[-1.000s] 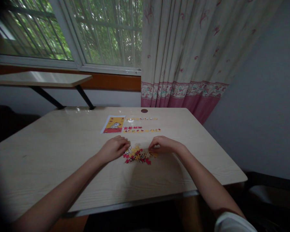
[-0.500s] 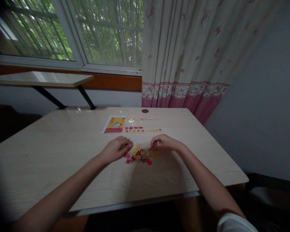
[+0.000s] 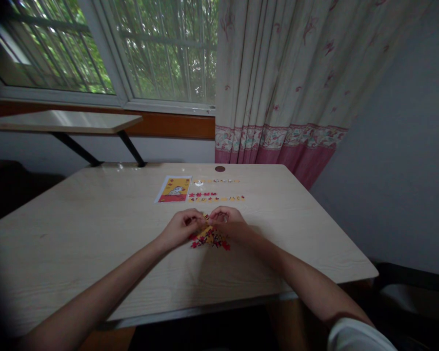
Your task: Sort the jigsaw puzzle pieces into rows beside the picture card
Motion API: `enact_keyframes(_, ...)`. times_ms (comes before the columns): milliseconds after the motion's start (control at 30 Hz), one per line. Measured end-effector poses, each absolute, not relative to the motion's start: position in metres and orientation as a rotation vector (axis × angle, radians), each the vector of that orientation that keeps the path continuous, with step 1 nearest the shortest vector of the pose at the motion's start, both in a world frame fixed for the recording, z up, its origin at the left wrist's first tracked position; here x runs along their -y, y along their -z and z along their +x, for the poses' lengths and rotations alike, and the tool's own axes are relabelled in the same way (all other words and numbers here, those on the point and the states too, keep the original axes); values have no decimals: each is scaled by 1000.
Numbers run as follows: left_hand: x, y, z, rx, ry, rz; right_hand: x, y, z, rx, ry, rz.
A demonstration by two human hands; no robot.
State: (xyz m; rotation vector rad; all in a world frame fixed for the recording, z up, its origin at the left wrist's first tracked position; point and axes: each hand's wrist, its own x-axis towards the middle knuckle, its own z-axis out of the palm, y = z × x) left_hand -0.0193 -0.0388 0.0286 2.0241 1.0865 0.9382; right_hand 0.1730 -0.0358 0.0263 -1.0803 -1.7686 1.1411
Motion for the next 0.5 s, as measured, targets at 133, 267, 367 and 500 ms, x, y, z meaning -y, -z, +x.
enact_keyframes(133, 36, -26, -19, -1106, -903, 1942, 36, -24, 177, 1886, -864, -1042)
enact_keyframes(267, 36, -23, -19, -1021, -924, 1883, 34, -20, 179, 2019, -644, -903)
enact_keyframes(367, 39, -27, -19, -1025, -1023, 1955, 33, -21, 180, 2034, -546, -870)
enact_keyframes(500, 43, -35, -20, -1053, -1175, 2240, 34, -24, 180, 2008, -477, -871)
